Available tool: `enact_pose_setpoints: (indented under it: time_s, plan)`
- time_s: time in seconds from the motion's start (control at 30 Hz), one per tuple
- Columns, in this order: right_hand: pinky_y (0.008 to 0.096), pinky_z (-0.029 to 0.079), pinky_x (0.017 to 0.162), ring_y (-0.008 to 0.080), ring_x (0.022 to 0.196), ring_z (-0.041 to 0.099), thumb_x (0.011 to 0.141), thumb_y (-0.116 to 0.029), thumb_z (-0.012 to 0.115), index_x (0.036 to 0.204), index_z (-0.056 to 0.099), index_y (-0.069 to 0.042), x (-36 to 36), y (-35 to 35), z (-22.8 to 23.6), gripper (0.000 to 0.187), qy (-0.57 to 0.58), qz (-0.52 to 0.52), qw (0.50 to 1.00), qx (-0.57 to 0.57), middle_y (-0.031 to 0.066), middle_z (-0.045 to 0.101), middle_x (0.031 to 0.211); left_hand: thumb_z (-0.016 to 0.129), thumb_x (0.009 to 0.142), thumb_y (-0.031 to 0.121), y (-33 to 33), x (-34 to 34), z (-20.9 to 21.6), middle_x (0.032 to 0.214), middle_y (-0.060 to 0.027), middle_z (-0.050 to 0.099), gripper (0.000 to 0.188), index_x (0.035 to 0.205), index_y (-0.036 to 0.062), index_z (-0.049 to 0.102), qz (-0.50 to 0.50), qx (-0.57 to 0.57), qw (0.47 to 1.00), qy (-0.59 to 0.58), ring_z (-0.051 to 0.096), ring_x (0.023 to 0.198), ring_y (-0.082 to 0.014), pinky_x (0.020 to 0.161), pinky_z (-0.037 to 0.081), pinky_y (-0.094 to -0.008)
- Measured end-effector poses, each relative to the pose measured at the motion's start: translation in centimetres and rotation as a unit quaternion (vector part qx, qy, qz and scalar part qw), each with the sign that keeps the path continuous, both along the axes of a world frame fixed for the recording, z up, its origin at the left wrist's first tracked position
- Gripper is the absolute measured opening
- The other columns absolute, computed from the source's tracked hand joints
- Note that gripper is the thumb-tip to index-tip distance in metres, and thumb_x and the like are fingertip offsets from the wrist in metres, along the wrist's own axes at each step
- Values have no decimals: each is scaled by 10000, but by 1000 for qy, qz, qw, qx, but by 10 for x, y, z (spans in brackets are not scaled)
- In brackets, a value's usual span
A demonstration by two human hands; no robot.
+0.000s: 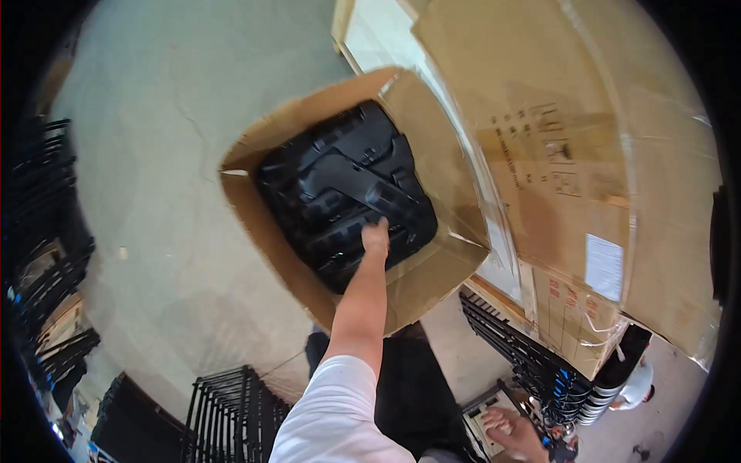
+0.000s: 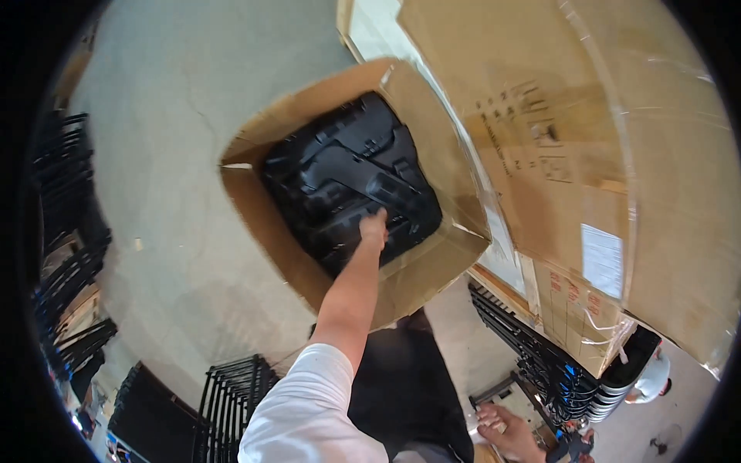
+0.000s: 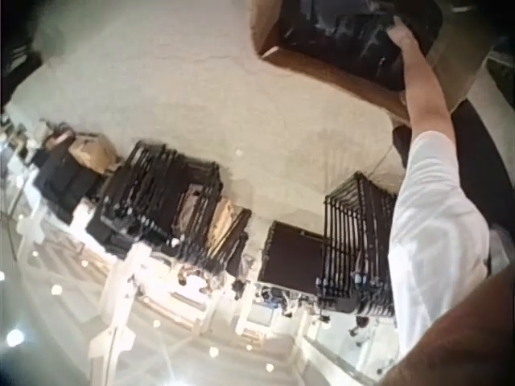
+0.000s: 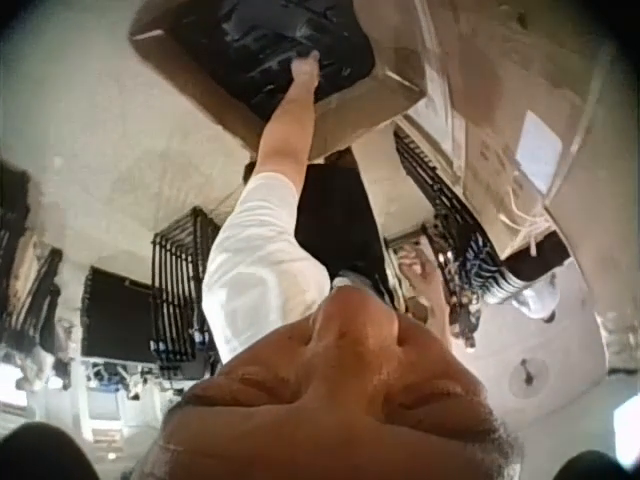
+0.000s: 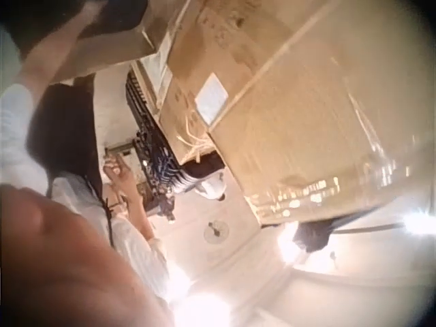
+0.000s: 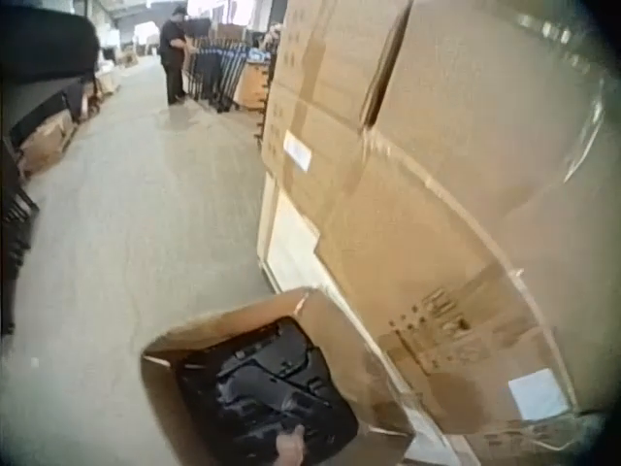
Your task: Assemble and organize treadmill plastic covers and wiring components in a warehouse environment.
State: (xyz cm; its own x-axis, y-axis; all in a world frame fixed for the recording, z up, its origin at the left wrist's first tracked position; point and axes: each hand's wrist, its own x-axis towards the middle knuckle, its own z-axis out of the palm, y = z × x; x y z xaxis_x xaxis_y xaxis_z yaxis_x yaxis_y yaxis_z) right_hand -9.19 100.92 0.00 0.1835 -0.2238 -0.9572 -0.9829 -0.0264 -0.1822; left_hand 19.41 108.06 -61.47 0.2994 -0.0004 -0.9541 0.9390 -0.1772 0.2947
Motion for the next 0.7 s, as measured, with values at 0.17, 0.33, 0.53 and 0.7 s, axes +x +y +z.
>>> enact_pose_setpoints:
  time_s: [0.17, 0.33, 0.53, 0.7]
  plan:
    - [348, 559, 884, 191, 1009, 672, 1008, -349, 750, 1489, 606, -118, -19, 44, -24, 552, 79, -90, 993, -11, 71, 730, 1218, 858, 876, 390, -25, 63, -62, 1327, -236, 695, 701, 1375, -24, 592, 227, 123, 954, -150, 672, 1221, -390, 1050, 516, -436]
    - [307, 519, 959, 142, 1095, 669, 975, -268, 786, 1463, 581, -5, -114, 39, -77, 591, 60, -43, 997, 34, 60, 739, 1246, 746, 1020, 232, 1, 72, -22, 1133, -97, 738, 394, 1322, 32, 589, 342, -128, 919, -146, 713, 1042, -261, 912, 572, -386]
    - [318, 520, 952, 155, 1065, 676, 980, -199, 734, 1433, 601, 11, -133, 59, -37, 517, -73, -165, 981, -73, 98, 748, 1209, 575, 1115, 168, 113, 51, 190, 1218, -35, 694, 230, 1339, 119, 571, 345, -307, 866, -188, 691, 1048, -207, 953, 582, -406]
    - [310, 537, 933, 142, 1006, 693, 970, -191, 751, 1394, 633, 17, -156, 71, -1, 487, -174, -92, 980, -21, 91, 763, 1153, 638, 1086, 264, 176, 21, 347, 1379, -36, 643, 392, 1446, 145, 539, 295, -342, 856, -252, 619, 1224, -240, 1068, 490, -470]
